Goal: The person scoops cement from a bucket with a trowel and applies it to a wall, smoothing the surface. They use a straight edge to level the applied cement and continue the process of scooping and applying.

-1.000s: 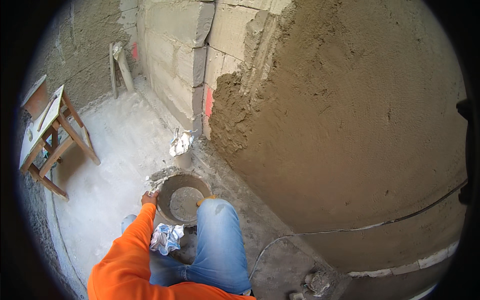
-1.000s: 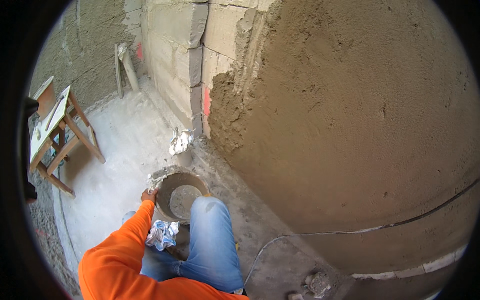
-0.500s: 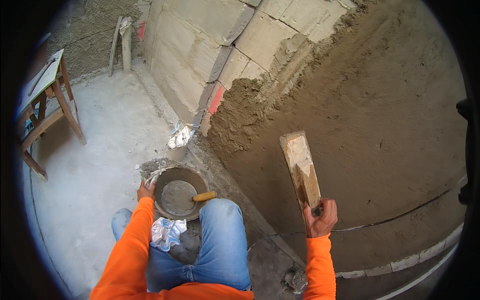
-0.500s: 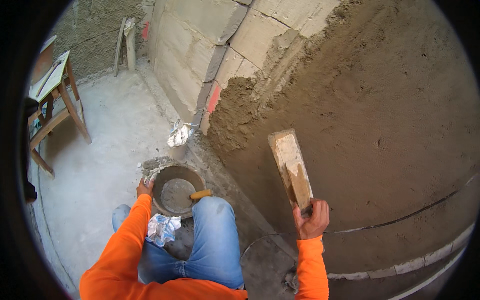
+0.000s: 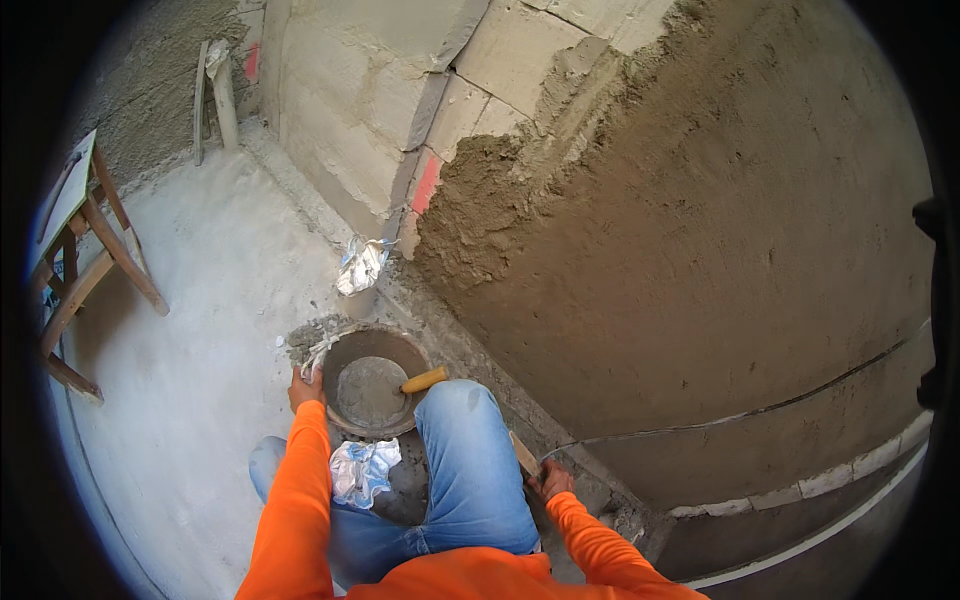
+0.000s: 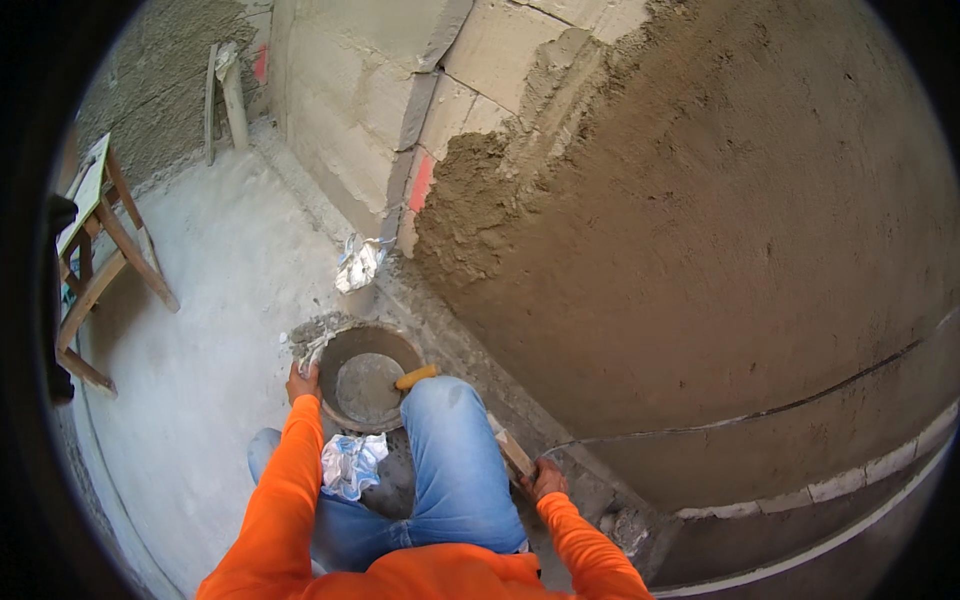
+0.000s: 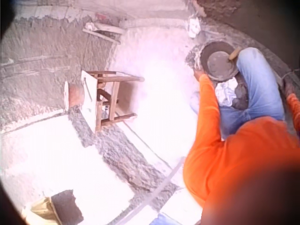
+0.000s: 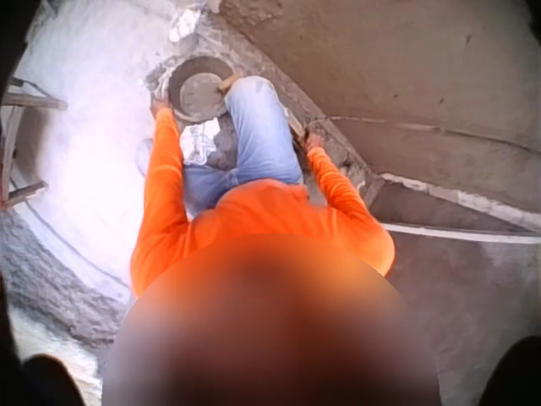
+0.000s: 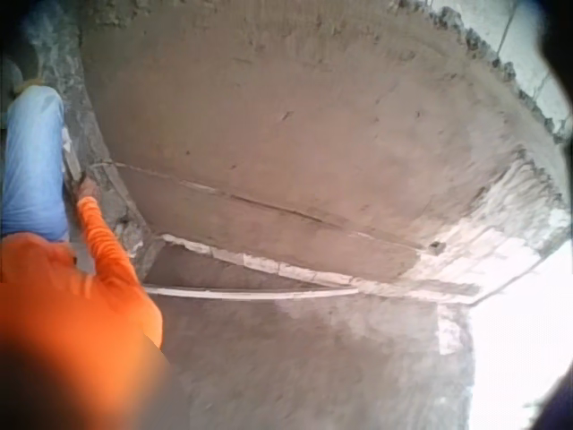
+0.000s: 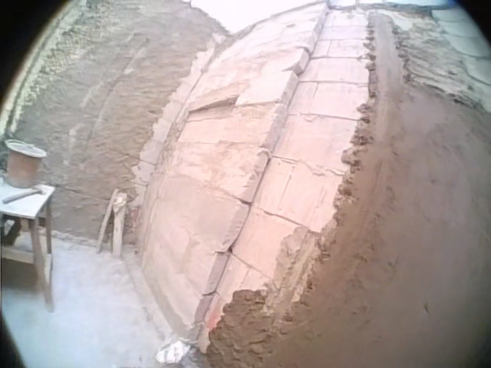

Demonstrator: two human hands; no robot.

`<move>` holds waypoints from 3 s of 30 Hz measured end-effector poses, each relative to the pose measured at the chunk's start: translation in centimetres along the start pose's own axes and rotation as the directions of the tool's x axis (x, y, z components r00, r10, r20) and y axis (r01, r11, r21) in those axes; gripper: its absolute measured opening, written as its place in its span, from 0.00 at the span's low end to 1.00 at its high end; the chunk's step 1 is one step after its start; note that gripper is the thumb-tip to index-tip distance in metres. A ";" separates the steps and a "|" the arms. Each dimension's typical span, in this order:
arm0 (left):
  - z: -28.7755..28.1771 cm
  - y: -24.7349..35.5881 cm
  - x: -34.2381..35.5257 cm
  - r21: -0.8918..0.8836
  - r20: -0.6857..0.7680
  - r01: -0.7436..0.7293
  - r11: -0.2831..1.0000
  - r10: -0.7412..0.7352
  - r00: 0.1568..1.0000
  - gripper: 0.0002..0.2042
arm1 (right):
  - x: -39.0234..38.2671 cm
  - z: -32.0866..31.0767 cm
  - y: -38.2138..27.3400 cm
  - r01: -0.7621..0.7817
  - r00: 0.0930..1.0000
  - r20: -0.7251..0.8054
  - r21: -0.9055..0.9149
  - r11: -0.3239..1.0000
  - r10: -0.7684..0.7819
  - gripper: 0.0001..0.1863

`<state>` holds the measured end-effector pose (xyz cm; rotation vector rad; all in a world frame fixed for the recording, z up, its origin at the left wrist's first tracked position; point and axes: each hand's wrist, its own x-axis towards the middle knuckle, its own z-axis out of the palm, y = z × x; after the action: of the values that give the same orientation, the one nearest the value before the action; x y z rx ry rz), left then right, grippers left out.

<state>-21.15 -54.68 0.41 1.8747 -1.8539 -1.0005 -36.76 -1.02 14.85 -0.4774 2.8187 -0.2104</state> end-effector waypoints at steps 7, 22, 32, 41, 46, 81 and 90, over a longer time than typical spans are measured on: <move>2.4 -2.2 2.5 -0.195 -0.018 -0.171 0.966 0.171 0.985 0.43 | -13.3 8.4 9.7 -0.327 0.939 0.121 0.029 0.945 0.321 0.23; 0.4 -1.8 3.3 0.007 0.048 -0.251 0.968 0.251 0.967 0.40 | -27.0 -37.9 38.0 -0.617 -0.553 -0.534 0.778 0.117 0.640 0.44; -0.2 -3.6 3.8 0.035 0.074 -0.256 0.966 0.253 0.965 0.40 | -30.3 -37.1 45.0 -0.635 -0.420 -0.398 0.771 0.049 0.816 0.35; 1.3 -3.8 4.1 0.078 0.077 -0.344 0.936 0.338 0.938 0.43 | -29.7 -37.2 42.4 -0.629 -0.408 -0.458 0.768 0.120 0.790 0.22; 0.5 -2.2 3.2 0.041 0.122 -0.307 0.951 0.300 0.946 0.42 | -29.3 -33.1 43.0 -0.602 -0.437 -0.651 0.724 0.336 0.621 0.24; -24.9 49.3 -35.5 -0.906 0.137 -0.374 0.199 0.973 0.185 0.33 | 4.6 -34.7 -13.5 0.801 0.575 -0.583 0.544 0.250 -0.574 0.25; -22.8 51.9 -33.2 -0.861 0.022 -0.454 0.230 0.908 0.418 0.36 | 9.6 -35.2 -12.1 0.855 0.516 -0.702 0.387 0.345 -0.491 0.23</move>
<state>-41.46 -33.82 59.29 0.0467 -1.7447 -1.6186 -52.06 -12.18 48.33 -1.6001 2.3378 -1.7549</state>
